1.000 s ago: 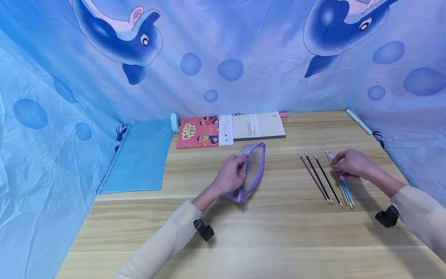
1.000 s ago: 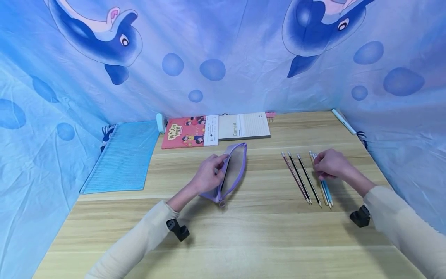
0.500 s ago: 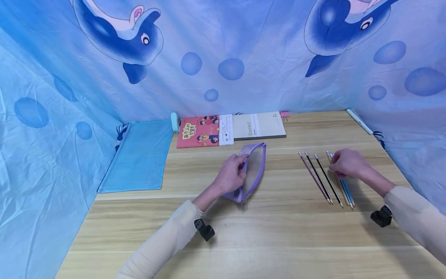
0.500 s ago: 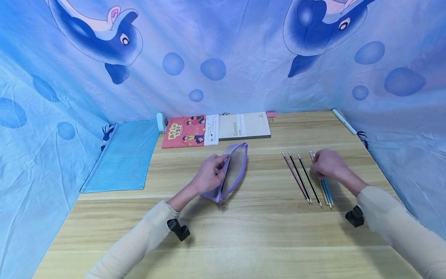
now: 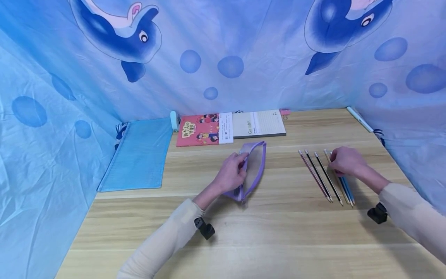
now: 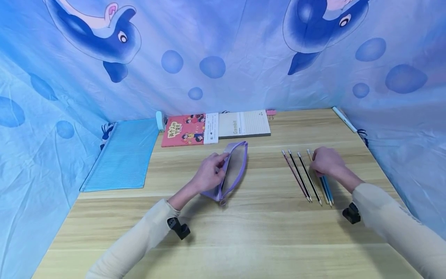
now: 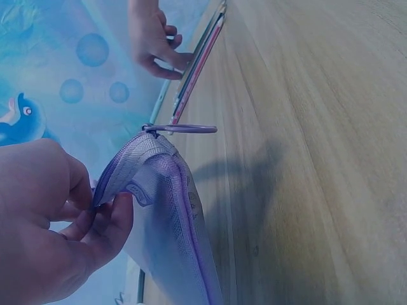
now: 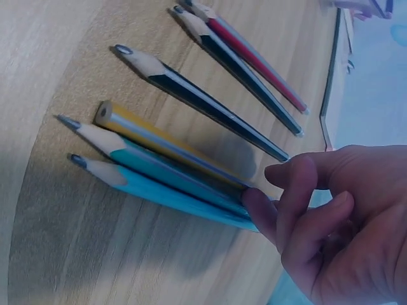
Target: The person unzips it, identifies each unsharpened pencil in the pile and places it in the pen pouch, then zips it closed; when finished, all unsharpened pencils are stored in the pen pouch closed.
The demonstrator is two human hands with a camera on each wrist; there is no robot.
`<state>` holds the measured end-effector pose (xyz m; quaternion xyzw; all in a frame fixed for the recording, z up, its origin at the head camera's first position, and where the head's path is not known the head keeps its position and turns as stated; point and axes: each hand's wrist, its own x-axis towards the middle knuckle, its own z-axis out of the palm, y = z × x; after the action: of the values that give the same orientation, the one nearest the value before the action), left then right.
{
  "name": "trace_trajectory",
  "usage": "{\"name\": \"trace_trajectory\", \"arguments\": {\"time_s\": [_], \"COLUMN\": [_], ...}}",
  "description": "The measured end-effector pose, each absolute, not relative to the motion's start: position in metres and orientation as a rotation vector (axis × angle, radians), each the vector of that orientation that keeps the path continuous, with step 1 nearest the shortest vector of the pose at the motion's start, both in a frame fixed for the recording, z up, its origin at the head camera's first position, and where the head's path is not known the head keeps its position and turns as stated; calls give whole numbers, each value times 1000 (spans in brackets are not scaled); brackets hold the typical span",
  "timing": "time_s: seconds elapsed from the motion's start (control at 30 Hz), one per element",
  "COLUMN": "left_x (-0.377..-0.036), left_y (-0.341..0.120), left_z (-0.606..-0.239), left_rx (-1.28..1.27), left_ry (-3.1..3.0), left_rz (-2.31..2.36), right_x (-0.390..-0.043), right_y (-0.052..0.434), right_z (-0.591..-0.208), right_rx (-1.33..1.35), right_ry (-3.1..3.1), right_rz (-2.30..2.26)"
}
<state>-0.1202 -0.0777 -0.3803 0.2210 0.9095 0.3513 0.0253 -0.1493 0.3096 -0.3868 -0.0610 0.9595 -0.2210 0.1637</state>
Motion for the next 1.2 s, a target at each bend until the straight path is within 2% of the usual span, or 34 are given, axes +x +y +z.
{"name": "trace_trajectory", "arguments": {"time_s": [0.63, 1.2], "left_x": [-121, -120], "left_y": [-80, -78], "left_z": [-380, -381], "left_rx": [655, 663], "left_ry": [2788, 2791], "left_rz": [1101, 1101], "right_x": [-157, -160], "right_y": [300, 291], "right_z": [-392, -358], "right_rx": [-151, -138], "right_ry": [2757, 2817], "right_rz": [-503, -829]}}
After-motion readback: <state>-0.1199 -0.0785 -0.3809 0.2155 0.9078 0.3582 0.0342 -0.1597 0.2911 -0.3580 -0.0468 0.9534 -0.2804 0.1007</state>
